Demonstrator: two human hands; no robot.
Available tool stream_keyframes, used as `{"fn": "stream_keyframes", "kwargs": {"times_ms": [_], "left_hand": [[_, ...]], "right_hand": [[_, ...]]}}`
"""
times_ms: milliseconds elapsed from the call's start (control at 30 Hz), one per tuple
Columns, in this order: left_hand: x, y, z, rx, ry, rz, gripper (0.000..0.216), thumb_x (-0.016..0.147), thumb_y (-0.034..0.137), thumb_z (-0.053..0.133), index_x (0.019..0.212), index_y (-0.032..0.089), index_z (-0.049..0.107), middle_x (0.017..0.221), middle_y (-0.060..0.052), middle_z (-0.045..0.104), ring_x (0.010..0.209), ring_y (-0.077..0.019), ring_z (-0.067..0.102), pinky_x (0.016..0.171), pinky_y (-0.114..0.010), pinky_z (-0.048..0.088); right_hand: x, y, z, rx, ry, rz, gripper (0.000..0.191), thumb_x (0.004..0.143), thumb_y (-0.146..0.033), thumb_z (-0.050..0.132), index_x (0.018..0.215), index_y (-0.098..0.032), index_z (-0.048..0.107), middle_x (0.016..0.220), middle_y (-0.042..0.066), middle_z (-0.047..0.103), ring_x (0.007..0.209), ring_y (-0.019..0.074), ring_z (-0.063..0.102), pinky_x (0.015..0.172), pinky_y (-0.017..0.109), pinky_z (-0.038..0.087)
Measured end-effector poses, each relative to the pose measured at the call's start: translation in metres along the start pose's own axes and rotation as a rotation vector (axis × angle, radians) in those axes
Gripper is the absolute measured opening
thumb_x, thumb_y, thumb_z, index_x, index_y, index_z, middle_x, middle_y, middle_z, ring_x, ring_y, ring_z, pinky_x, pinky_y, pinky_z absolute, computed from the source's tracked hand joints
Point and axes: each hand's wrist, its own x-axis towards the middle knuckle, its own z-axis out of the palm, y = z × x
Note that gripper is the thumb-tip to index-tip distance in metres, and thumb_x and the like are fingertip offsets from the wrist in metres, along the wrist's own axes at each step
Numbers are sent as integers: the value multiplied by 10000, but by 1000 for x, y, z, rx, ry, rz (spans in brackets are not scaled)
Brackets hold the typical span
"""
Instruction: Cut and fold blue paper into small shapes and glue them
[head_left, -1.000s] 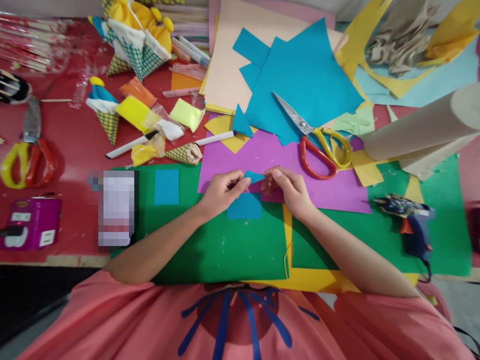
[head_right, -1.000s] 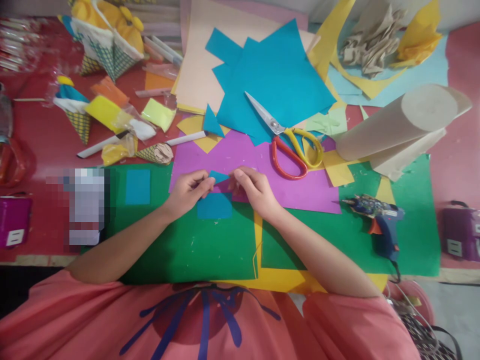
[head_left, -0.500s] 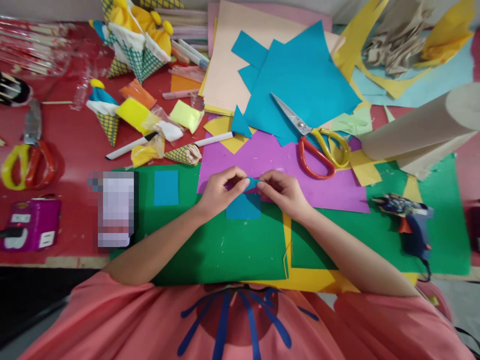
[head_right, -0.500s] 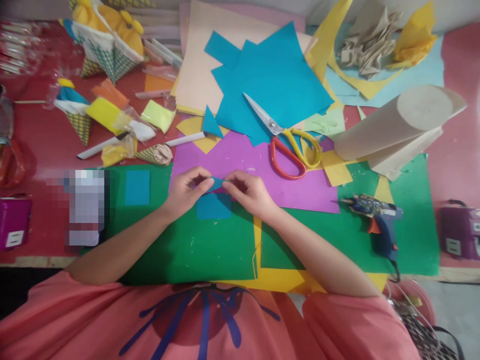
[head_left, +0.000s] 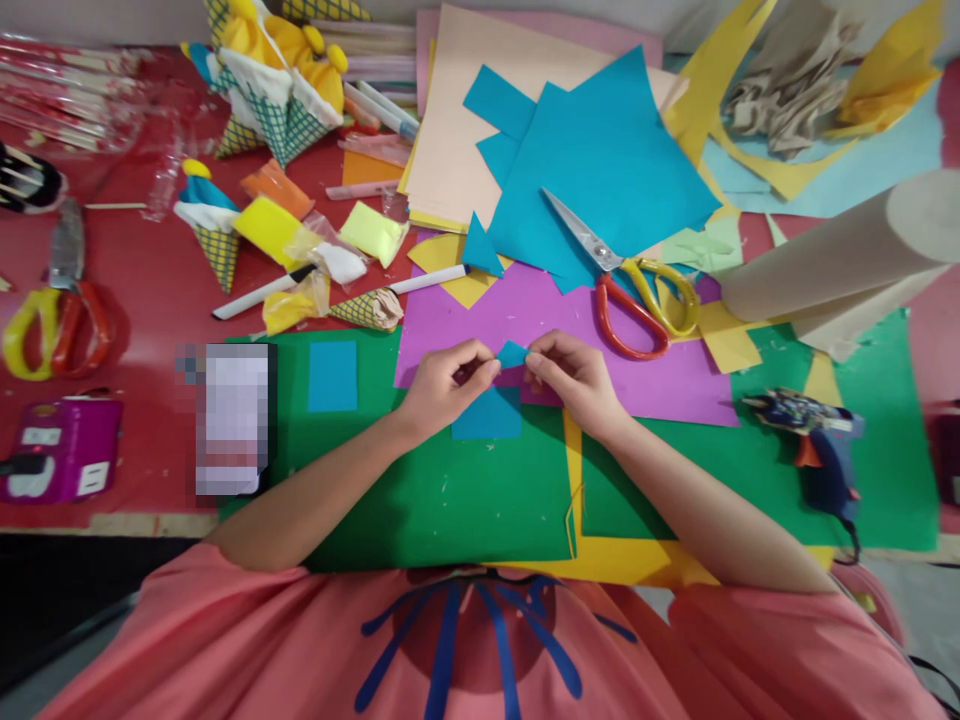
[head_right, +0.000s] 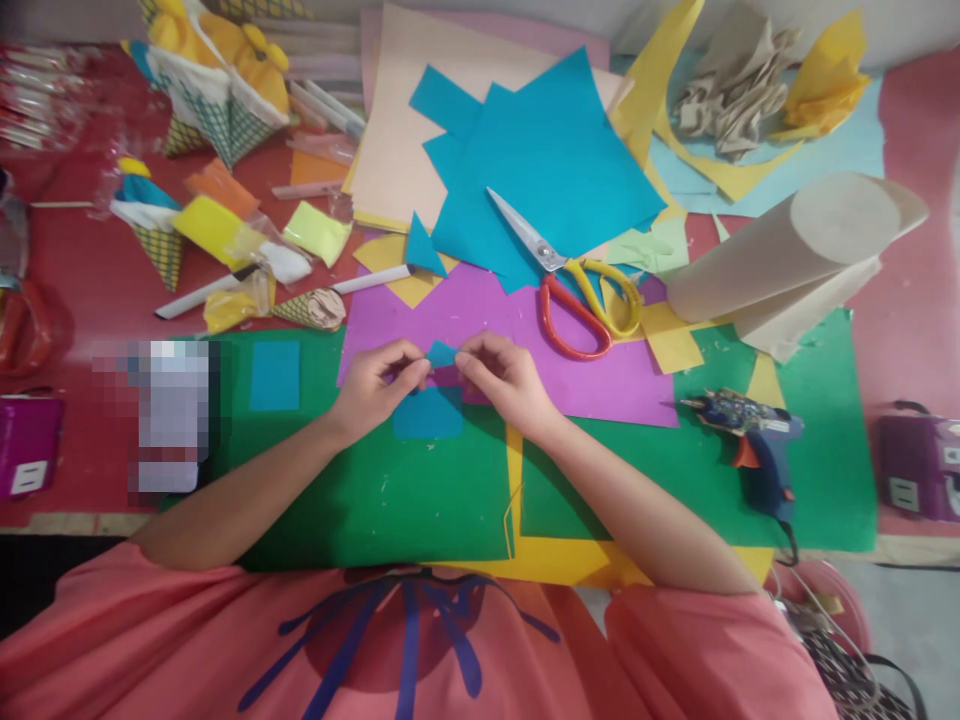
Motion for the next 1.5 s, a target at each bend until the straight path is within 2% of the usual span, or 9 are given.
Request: {"fn": "stream_keyframes", "kwargs": {"times_ms": [200,367,600,900,1133,1267,1367,1433,1500], "left_hand": [[-1,0,-1,25,33,19,223,876,352,536,744,174,565,581,38,549,505,-63,485,480,-169,378],[-2,2,0,84,-13,133,163,851,273,565,725,170,583,583,42,573,482,-48,457,463,-158,357],[-2,1,0,-41,18,23,218,867,360,563,759,172,587,612,25,588,541,-65,516,509,-164,412],[-1,2,-2,20,16,88,205,907,316,508,757,179,533,584,42,517,512,-60,462,488,-172,365],[-2,-4,-1,-37,53,24,241,897,408,526,822,185,582,661,19,598,609,-85,560,587,-191,453],[-2,-7,-1,-41,143,26,270,902,441,502,984,203,600,802,-6,652,711,-110,614,669,-219,497],[0,-10,-3,-17,250,74,292,920,440,468,1062,213,585,878,-29,654,780,-125,624,717,-236,510],[3,-12,-5,20,314,106,302,931,440,444,1087,215,572,933,-46,647,832,-136,624,757,-253,515],[8,-12,-8,97,353,144,305,941,437,420,1084,213,570,998,-61,636,900,-152,620,821,-284,514]], "right_hand": [[1,0,-1,-319,-177,-182,249,809,-320,661,655,-166,540,608,-36,508,553,72,440,535,219,349],[0,-1,-1,-224,-136,-129,197,865,-340,594,795,-158,622,713,5,613,610,89,511,574,227,401],[0,0,1,-157,-76,-95,196,859,-354,606,781,-174,617,661,-5,600,566,94,537,533,226,421],[0,1,0,-137,-80,-48,218,855,-385,606,807,-174,633,697,-2,615,556,86,528,513,216,422],[1,0,1,-119,9,-52,222,843,-389,616,775,-177,619,642,-14,590,525,81,493,486,217,403],[2,3,2,-39,105,-1,289,855,-459,589,948,-190,635,636,-31,577,454,67,468,443,217,395],[3,4,2,56,125,-3,389,899,-496,509,1188,-236,517,761,-27,606,445,56,494,425,213,396],[4,5,1,103,140,-7,350,904,-499,502,1147,-247,488,749,-39,582,434,53,495,402,206,369],[4,4,1,114,127,-8,276,906,-488,504,993,-226,517,667,-54,538,415,53,472,387,206,337]]}}
